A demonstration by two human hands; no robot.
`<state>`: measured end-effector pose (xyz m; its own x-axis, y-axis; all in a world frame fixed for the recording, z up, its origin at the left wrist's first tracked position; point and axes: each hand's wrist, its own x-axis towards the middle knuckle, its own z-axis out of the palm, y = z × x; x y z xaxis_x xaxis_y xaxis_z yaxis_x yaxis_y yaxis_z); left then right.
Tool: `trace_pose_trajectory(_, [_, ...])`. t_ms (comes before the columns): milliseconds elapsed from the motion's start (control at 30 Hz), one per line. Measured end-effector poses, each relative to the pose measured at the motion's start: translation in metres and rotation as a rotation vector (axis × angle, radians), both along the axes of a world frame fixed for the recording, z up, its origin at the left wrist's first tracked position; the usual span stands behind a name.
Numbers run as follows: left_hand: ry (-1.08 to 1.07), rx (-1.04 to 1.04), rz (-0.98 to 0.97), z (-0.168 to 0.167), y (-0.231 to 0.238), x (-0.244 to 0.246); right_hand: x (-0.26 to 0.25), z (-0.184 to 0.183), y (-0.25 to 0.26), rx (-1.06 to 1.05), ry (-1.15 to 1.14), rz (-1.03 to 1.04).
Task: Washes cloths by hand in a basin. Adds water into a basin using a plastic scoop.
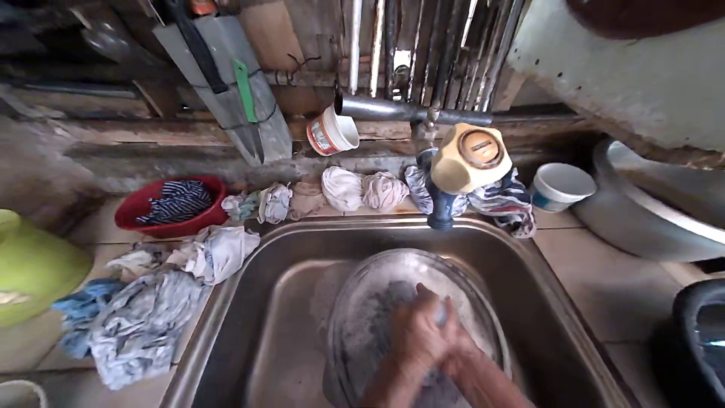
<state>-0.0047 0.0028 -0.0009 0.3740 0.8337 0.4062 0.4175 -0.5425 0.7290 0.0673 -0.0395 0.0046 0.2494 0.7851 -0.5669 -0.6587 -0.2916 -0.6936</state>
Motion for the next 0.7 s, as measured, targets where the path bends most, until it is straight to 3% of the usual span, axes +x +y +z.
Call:
trace_pose_trajectory(100, [0.317,-0.456,0.035,-0.004,0.071,-0.032,0.023,0.010,-0.006,-0.116,-0.477,0.217])
trace_pose_trajectory(200, [0.515,-0.451,-0.176,-0.027,0.073,-0.048,0.053,-0.035,-0.010,-0.152,-0.940,0.564])
trace_pose_trajectory(300, [0.703,-0.479,-0.270,-0.044,0.050,-0.044,0.043,-0.052,-0.002,-0.392,-1.131,0.832])
trace_pose_trajectory(367, [0.781,-0.633,-0.291,-0.045,0.045,-0.041,0.037,-0.033,0.007,-0.546,-1.082,0.963])
trace_pose_trajectory(400, [0.813,-0.729,-0.301,-0.042,0.047,-0.041,0.042,-0.033,0.009,-0.535,-1.068,0.924])
trace_pose_trajectory(467, [0.808,-0.844,-0.297,-0.030,0.056,-0.046,0.060,-0.035,0.006,-0.293,-0.948,0.609])
trace_pose_trajectory(567, [0.282,-0.566,-0.225,-0.024,0.059,-0.068,0.059,-0.015,0.005,-0.041,-0.313,0.122])
trace_pose_trajectory(633, [-0.124,-0.355,-0.216,-0.013,0.041,-0.058,0.039,-0.006,0.015,-0.032,-0.098,0.000])
trace_pose_trajectory(700, [-0.288,-0.094,-0.260,0.002,0.013,-0.031,0.010,-0.012,0.024,0.149,-0.007,-0.024])
